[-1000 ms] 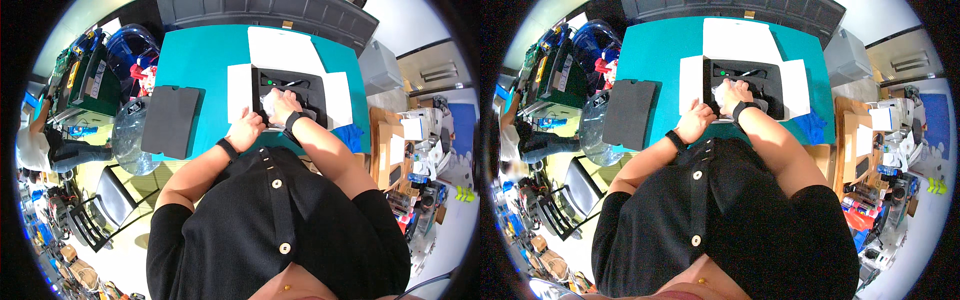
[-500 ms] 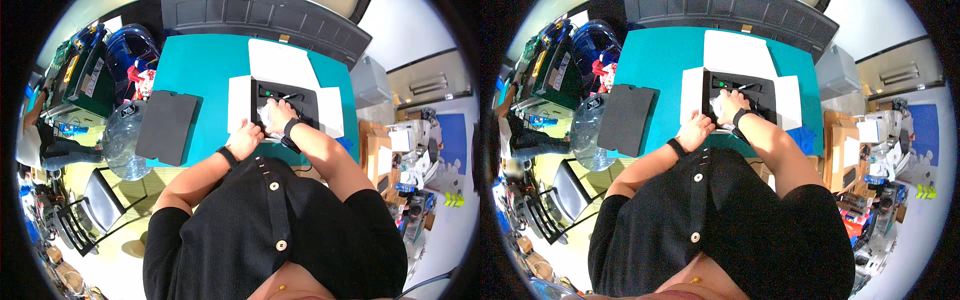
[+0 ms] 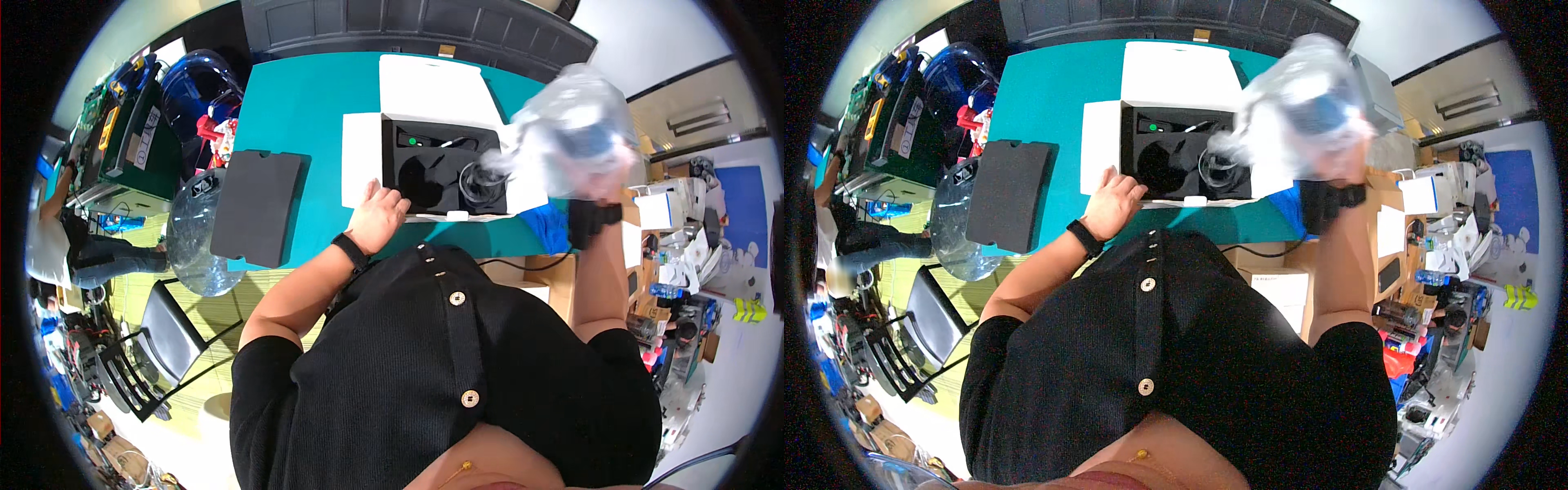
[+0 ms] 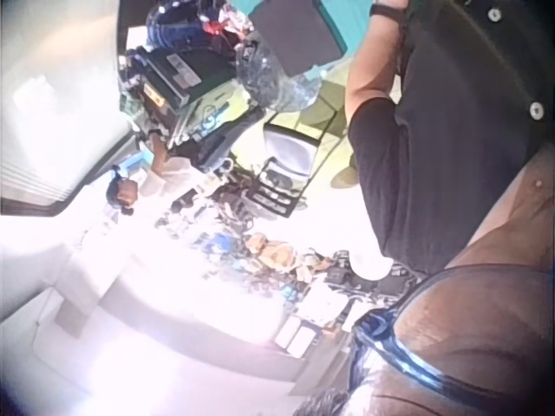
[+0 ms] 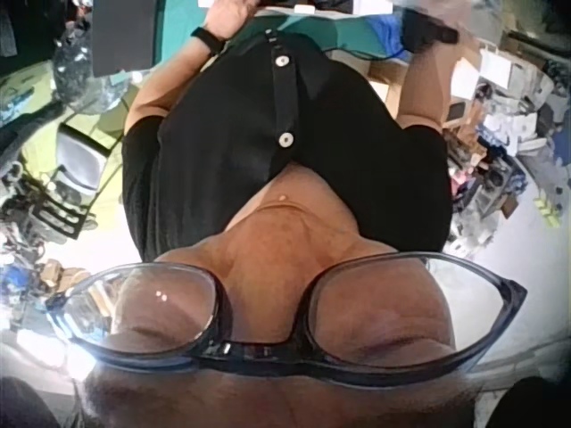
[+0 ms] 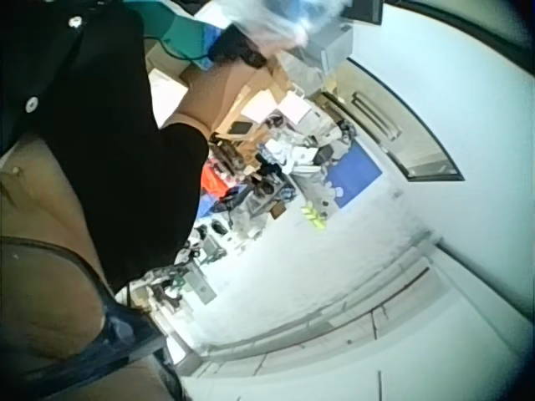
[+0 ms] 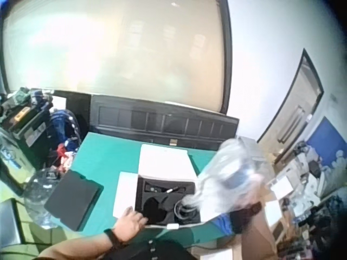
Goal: Unboxing a Lidar sensor from its packaging and inspecting its components.
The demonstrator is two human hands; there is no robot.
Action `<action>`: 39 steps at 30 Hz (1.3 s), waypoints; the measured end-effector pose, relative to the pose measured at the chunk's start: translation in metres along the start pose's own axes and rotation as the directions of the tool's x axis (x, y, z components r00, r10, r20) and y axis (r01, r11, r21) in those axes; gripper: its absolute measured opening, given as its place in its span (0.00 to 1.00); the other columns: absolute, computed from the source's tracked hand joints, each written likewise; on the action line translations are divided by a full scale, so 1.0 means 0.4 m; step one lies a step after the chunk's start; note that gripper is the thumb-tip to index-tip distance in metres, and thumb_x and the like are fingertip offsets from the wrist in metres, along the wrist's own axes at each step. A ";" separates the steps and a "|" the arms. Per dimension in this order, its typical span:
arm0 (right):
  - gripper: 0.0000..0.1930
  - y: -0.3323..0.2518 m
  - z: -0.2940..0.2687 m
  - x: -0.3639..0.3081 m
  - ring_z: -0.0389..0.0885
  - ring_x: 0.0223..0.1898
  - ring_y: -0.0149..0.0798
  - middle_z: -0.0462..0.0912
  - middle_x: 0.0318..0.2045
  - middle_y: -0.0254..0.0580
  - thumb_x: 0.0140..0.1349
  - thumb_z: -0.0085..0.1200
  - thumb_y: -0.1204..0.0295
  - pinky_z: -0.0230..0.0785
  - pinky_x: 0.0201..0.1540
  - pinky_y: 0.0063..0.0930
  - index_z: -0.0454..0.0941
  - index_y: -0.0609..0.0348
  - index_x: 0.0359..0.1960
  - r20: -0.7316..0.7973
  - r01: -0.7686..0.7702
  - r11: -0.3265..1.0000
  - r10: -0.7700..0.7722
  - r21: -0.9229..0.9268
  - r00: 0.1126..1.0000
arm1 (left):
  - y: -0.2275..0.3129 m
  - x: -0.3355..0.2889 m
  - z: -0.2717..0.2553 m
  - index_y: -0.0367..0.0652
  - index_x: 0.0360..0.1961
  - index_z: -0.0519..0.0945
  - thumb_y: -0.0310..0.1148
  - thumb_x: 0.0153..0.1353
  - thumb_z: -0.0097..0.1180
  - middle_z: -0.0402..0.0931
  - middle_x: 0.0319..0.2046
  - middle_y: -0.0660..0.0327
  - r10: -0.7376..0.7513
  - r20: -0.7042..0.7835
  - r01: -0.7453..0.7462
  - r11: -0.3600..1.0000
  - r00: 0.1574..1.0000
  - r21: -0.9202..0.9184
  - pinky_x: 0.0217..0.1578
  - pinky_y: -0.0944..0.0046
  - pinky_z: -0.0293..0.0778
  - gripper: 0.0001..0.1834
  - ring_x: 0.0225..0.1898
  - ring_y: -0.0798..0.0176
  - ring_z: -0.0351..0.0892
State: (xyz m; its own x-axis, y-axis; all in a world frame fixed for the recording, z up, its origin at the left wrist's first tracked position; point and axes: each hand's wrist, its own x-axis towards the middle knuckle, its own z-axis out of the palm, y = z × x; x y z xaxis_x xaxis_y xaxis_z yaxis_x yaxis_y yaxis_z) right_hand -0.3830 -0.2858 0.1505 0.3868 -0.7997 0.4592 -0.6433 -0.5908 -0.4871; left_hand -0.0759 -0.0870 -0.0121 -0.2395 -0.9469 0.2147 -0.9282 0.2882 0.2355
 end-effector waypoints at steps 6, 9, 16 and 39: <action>0.35 -0.102 -0.215 -0.002 0.78 0.41 0.37 0.77 0.43 0.44 0.36 0.69 0.70 0.73 0.43 0.27 0.68 0.64 0.50 -0.566 0.286 0.931 -0.364 -0.225 0.740 | 0.047 0.048 0.038 0.46 0.36 0.75 0.34 0.55 0.48 0.72 0.34 0.61 0.064 -0.113 -0.060 0.997 0.992 0.040 0.58 0.41 0.52 0.09 0.50 0.56 0.68; 0.31 -0.073 -0.276 -0.034 0.72 0.47 0.41 0.72 0.49 0.46 0.46 0.60 0.63 0.64 0.50 0.32 0.66 0.62 0.52 -0.591 -0.031 0.972 -0.116 -0.232 0.799 | 0.036 0.082 0.055 0.49 0.38 0.76 0.35 0.55 0.47 0.73 0.35 0.63 0.007 -0.004 -0.006 0.993 1.000 0.120 0.58 0.42 0.52 0.10 0.50 0.57 0.67; 0.30 0.117 -0.383 -0.049 0.69 0.51 0.43 0.70 0.51 0.47 0.51 0.55 0.60 0.60 0.53 0.38 0.65 0.64 0.54 -0.532 -0.204 0.801 -0.161 -0.562 0.831 | -0.089 0.292 0.083 0.53 0.39 0.76 0.35 0.57 0.44 0.74 0.37 0.65 -0.074 0.024 0.067 0.975 0.997 0.212 0.58 0.41 0.50 0.10 0.51 0.59 0.68; 0.46 -0.017 0.367 -0.051 0.65 0.52 0.55 0.64 0.50 0.55 0.33 0.65 0.60 0.60 0.56 0.42 0.57 0.55 0.57 0.383 0.110 0.967 -0.194 0.231 0.903 | -0.261 0.383 0.023 0.45 0.51 0.69 0.26 0.48 0.59 0.62 0.54 0.49 -0.213 -0.377 0.119 0.959 0.901 -0.258 0.57 0.51 0.59 0.26 0.58 0.44 0.57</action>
State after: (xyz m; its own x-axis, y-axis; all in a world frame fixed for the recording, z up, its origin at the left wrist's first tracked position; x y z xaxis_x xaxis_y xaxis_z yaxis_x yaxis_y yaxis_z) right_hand -0.2895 -0.2813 0.0355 0.7274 -0.6484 0.2247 -0.4268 -0.6839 -0.5917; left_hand -0.0185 -0.2635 -0.0125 0.0895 -0.8612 0.5004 -0.8448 0.2005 0.4961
